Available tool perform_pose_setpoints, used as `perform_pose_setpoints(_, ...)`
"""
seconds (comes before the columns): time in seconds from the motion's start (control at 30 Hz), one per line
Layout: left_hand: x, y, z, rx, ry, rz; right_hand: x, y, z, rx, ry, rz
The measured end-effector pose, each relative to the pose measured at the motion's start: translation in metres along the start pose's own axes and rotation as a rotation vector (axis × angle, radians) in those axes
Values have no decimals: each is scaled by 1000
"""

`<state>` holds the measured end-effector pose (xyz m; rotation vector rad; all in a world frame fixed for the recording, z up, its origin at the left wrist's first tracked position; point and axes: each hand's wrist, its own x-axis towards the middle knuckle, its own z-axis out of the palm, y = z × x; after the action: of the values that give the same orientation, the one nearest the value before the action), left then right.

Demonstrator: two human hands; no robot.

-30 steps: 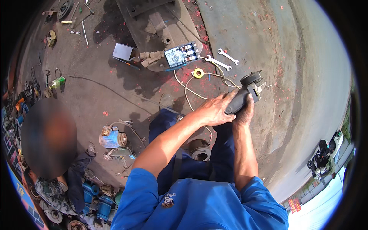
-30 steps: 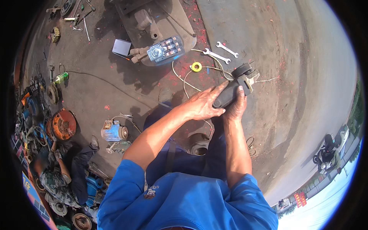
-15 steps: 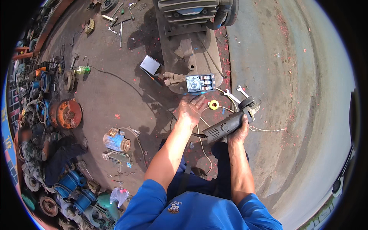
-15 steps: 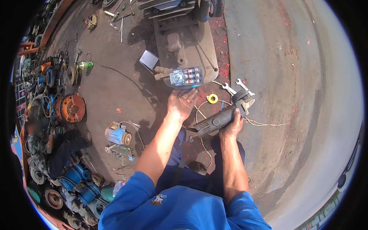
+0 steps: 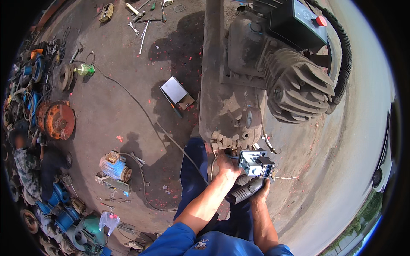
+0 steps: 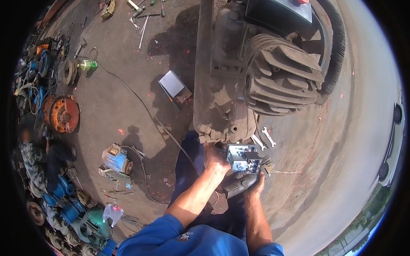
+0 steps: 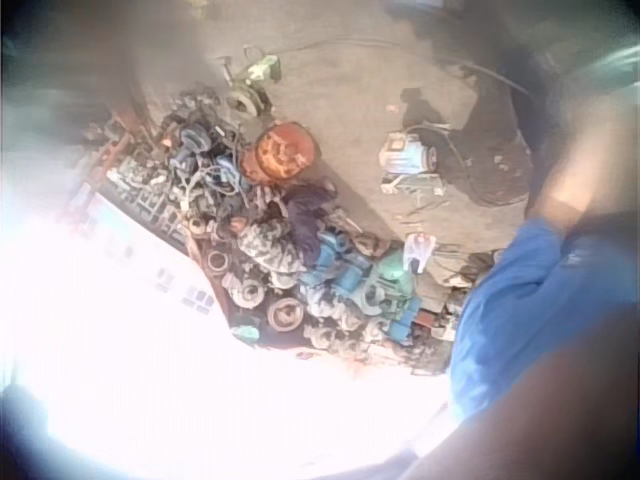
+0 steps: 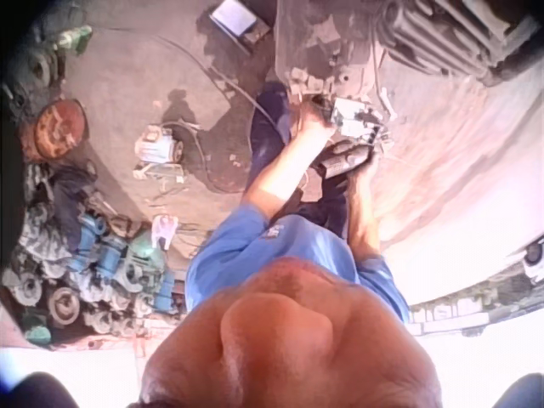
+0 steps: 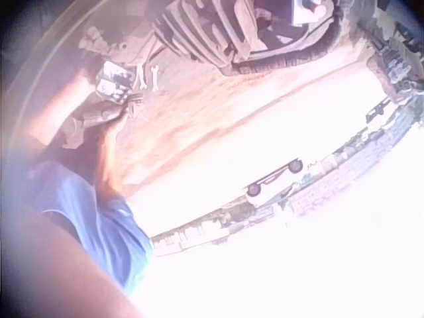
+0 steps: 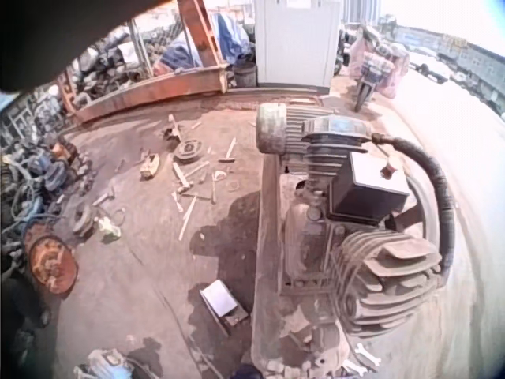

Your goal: The person removes a small metal pin from a black electrical component, then uses an angle grinder to smooth the pin's surface. After grinding, the person reinserts the pin into the component and tightens it by hand.

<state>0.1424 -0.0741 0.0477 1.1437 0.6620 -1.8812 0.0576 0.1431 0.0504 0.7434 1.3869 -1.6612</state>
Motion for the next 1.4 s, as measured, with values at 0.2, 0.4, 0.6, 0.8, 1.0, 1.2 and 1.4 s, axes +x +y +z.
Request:
perform_pose_setpoints(0.2, -12, 15, 43, -58, 90, 54, 18, -7, 24, -137, 21, -39)
perform_pose_setpoints(0.4, -5, 20, 87, -99, 168, 51, 30, -28, 37, -157, -80, -105)
perform_pose_setpoints(0.6, 24, 29, 95, -86, 136, 20, 16, -24, 72, -260, 37, -197)
perform_pose_setpoints(0.8, 38, 48, 129, -45, 97, -32, 0, 8, 56, -169, 90, -174)
perform_pose_setpoints(1.0, 47, 132, 146, 110, 42, -24, -32, 28, 73, -186, 172, -127)
perform_pose_setpoints(1.2, 46, 208, 158, 248, 52, 71, -52, 55, 105, -246, 193, -124)
perform_pose_setpoints(1.4, 47, 223, 131, 286, -102, 81, -60, 67, 132, -383, 162, -119)
